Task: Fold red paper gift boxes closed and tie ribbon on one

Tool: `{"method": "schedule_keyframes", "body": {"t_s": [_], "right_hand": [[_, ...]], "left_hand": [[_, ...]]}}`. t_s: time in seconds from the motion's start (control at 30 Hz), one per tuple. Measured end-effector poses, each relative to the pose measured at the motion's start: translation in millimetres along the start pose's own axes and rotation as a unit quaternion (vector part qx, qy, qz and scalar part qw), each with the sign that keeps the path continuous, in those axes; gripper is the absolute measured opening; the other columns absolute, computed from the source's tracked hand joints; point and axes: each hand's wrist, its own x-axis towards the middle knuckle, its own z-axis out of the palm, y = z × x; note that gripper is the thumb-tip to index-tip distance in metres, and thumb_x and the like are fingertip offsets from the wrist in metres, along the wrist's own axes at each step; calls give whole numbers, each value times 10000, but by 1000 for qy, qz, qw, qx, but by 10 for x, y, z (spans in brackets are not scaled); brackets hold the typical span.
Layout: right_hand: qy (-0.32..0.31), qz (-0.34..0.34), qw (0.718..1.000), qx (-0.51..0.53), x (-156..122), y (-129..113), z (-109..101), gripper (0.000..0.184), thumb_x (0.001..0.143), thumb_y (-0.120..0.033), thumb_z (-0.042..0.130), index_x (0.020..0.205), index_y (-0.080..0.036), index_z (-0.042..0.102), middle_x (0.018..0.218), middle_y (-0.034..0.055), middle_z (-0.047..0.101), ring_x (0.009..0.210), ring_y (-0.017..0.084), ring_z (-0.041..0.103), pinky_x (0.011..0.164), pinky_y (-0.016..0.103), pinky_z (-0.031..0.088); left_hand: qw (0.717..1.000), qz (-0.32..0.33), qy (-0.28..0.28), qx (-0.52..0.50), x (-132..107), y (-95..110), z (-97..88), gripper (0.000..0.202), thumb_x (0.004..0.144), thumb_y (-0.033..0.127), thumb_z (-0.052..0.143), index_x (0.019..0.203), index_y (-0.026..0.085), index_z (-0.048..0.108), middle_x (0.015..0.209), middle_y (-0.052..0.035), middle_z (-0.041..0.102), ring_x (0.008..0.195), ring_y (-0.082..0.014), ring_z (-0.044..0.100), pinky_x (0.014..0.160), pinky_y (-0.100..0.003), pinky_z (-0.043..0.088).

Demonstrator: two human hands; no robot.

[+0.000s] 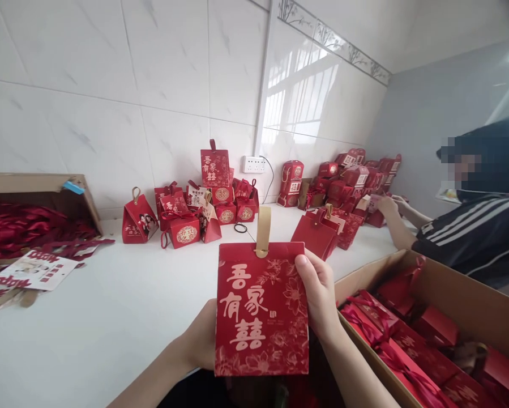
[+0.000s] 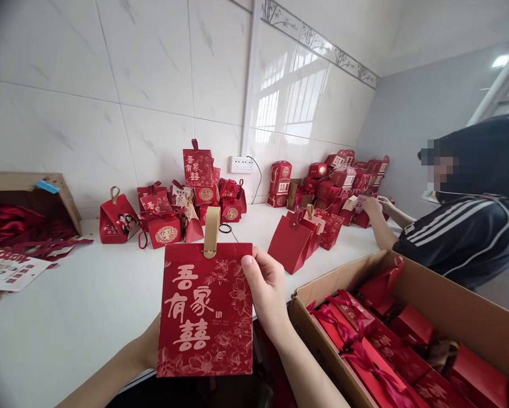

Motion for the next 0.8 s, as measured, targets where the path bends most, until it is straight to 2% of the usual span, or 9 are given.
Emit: {"method": "schedule_keyframes", "body": {"t_s": [0.17, 0.23, 0.33, 0.43, 0.5, 0.57, 0.7, 0.8], "right_hand": [[36, 38, 999, 1, -176, -110, -184, 390, 788, -533, 574, 631, -185, 497, 587, -13, 473, 522, 110, 404, 487, 221, 386], [37, 54, 998, 13, -230, -122, -234, 372, 790, -528, 574, 646, -190, 519, 589, -11, 496, 519, 118, 431, 496, 229, 408], [28, 67, 997, 9, -283, -116, -272, 365, 796, -531, 562, 652, -197, 537, 563, -10, 502, 537, 143, 473, 542, 255, 448], [17, 63, 998, -13, -309, -103, -284, 374, 806, -529, 552, 644, -193, 538, 599, 0, 526, 587, 151, 497, 574, 252, 450], [8, 63, 998, -24, -320, -97, -293, 380, 814, -529, 544, 651, -186, 539, 626, 0, 530, 587, 140, 485, 563, 241, 432], [3, 66, 997, -28, -331, -91, -309, 388, 821, -531, 535, 651, -183, 530, 616, -6, 507, 561, 125, 455, 539, 231, 409], [-3, 72, 997, -13, -359, -76, -356, 397, 827, -524, 533, 635, -179, 501, 582, -20, 443, 521, 103, 391, 493, 217, 362], [3, 81, 997, -17, -384, -67, -391, 399, 820, -532, 535, 636, -180, 499, 580, -20, 441, 512, 100, 381, 480, 216, 356]], "left_hand": [[999, -12, -26, -38, -54, -17, 369, 224, 680, 377, 745, 741, 177, 667, 724, -21, 633, 742, -185, 586, 692, -293, 503], [997, -21, -27, -62, -99, -69, 425, 155, 674, 285, 763, 738, 178, 670, 710, -5, 633, 712, -159, 582, 661, -258, 489], [994, -31, -21, -103, -182, -147, 449, 192, 632, 145, 785, 793, 189, 689, 780, 9, 667, 732, -138, 583, 696, -235, 475], [986, -62, -28, -154, -220, -155, 501, 138, 706, 285, 739, 784, 179, 696, 769, -16, 676, 783, -171, 608, 743, -267, 480], [973, -99, -41, -203, -204, -122, 570, 269, 772, 433, 647, 809, 171, 695, 742, -37, 671, 827, -205, 625, 765, -302, 487], [963, -124, -45, -234, -173, -92, 645, 362, 791, 505, 591, 873, 166, 690, 767, -50, 677, 883, -230, 630, 796, -326, 489], [964, -126, -30, -232, -140, -118, 731, 358, 798, 494, 592, 938, 173, 669, 858, -56, 682, 906, -228, 627, 800, -327, 500], [966, -120, -10, -228, -140, -186, 731, 317, 864, 434, 535, 1017, 170, 624, 988, -65, 652, 902, -194, 615, 798, -346, 513]]}}
